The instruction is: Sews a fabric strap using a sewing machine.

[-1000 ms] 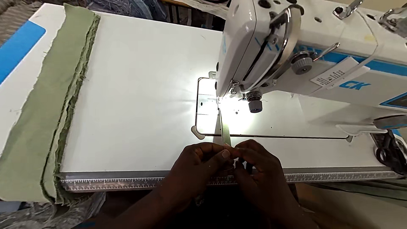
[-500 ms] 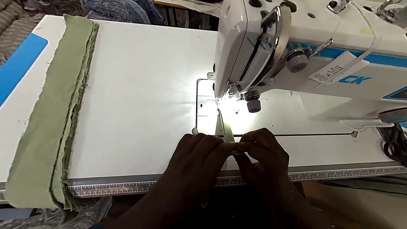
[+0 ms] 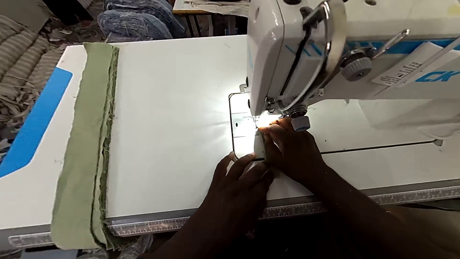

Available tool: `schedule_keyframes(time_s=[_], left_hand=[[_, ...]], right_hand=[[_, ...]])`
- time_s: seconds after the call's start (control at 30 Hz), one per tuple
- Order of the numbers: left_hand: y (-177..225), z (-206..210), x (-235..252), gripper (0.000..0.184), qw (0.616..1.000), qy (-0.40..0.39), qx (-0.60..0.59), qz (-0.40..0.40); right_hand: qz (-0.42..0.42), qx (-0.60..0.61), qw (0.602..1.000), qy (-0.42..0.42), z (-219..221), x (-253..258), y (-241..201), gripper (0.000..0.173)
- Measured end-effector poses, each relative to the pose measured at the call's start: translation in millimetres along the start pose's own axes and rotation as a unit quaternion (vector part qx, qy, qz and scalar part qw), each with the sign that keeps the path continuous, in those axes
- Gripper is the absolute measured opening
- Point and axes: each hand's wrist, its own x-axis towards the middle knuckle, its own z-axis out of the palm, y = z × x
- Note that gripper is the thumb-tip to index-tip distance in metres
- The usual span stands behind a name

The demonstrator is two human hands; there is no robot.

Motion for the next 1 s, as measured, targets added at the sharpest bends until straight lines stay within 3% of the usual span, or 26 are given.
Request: schedule_keyframes(time_s=[0.3, 0.43, 0.57, 0.8, 1.0], left_hand=[[-50.8, -2.9, 39.4, 0.029, 1.000, -0.012, 0.013, 0.020], [-62.3, -2.2, 53.6, 0.034, 1.000, -0.010, 0.019, 0.010], [-61.6, 3.2, 52.7, 0.040, 0.999, 0.003, 0.034, 0.002], [-61.8, 6.3, 43.8, 0.025, 0.996, 0.089, 0.020, 0.013], [-61.2, 6.5, 46.2, 0.027, 0.996, 0.083, 0.016, -0.003]], right_hand=[[-0.006, 0.020, 0.999, 0.030, 6.2, 2.2, 2.2, 0.027], [-0.022, 0.006, 1.000, 0.000, -2.1, -0.8, 2.0, 0.031], [-0.072, 0.000, 0.997, -0.035, 1.7, 5.5, 21.8, 0.043], [-0.161, 0.002, 0.987, -0.029, -7.2, 16.9, 45.4, 0.040], [-0.086, 0.001, 0.996, -0.032, -5.7, 3.9, 20.4, 0.041]])
